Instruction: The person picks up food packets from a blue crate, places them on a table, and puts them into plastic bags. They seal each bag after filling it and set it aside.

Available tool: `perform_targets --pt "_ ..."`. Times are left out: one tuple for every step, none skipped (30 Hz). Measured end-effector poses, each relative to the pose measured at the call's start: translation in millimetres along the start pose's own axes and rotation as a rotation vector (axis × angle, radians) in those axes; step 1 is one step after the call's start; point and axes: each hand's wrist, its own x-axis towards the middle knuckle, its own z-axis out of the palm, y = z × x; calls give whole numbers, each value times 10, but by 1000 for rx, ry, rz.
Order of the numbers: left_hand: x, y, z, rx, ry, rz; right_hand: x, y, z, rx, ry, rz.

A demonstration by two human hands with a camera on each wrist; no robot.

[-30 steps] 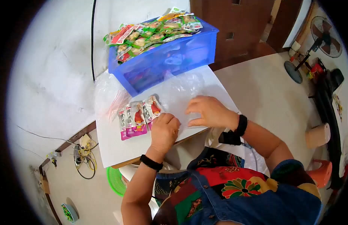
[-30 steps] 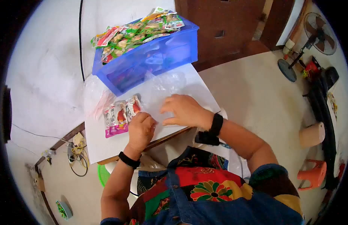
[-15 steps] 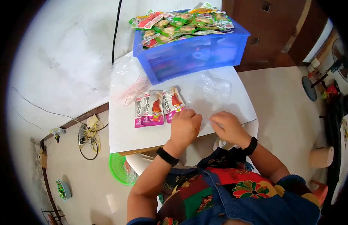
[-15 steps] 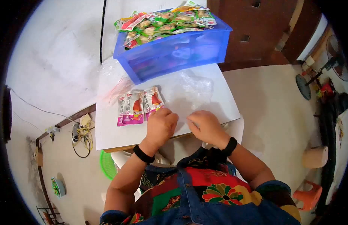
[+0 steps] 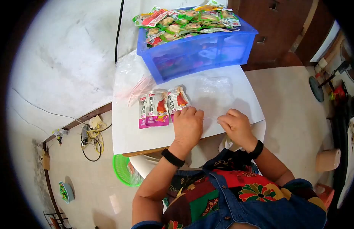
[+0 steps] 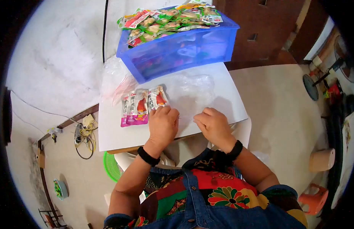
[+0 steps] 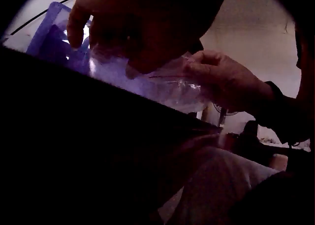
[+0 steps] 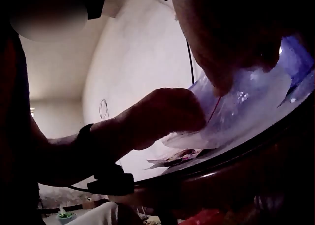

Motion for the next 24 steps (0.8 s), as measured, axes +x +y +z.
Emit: perform_targets --pt "-1 -6 14 78 2 -1 3 -5 10 41 36 3" --pt "-5 -17 21 69 -3 5 -5 -9 9 78 74 9" --pt "-5 -39 18 102 -27 -61 -9 -18 -3 67 75 22" --pt "-6 -57 14 133 -53 -125 -3 -30 -19 120 53 102" --pt "-7 -77 4 121 -59 -114 0 -31 -35 175 32 182" --pt "-11 -106 -15 127 -32 -133 -7 -11 -30 166 36 193" --pt "-13 -140 -30 135 -4 -153 -11 24 -7 185 76 184" --pt "-25 -190 2 147 34 -117 -14 48 3 207 117 171" --pt "-34 -189 15 147 33 -113 -13 57 4 206 121 173" --pt "-44 -183 2 246 2 -75 -8 62 13 233 150 204" --pt "-53 -185 -29 349 -30 -39 4 58 35 264 178 234" --pt "-69 -180 -73 358 -31 -42 19 53 60 274 177 230" --pt "-74 -140 -155 217 -59 -3 25 48 80 271 177 241" --pt "-89 -122 -222 75 -85 37 24 32 84 267 178 252" --pt "-107 -172 -263 85 -87 32 22 24 90 278 176 248" --pt "-128 -256 -319 4 -33 -52 7 19 87 232 124 248" --pt "-142 -356 -369 -77 22 -135 1 31 93 186 72 247" --pt "-134 -483 -422 71 14 -196 -16 51 104 193 72 245" --pt "-124 -594 -465 75 13 -197 -43 81 126 163 59 211" --pt "-110 -692 -500 209 -91 -371 -63 99 149 132 46 177" --pt "-105 -763 -518 341 -194 -544 -77 108 172 133 49 176" --pt "-98 -811 -523 341 -193 -540 -86 117 190 152 70 155" --pt "-94 -845 -518 335 -202 -603 -93 118 192 170 90 136" --pt "-95 -883 -507 327 -214 -665 -91 119 191 167 92 141"
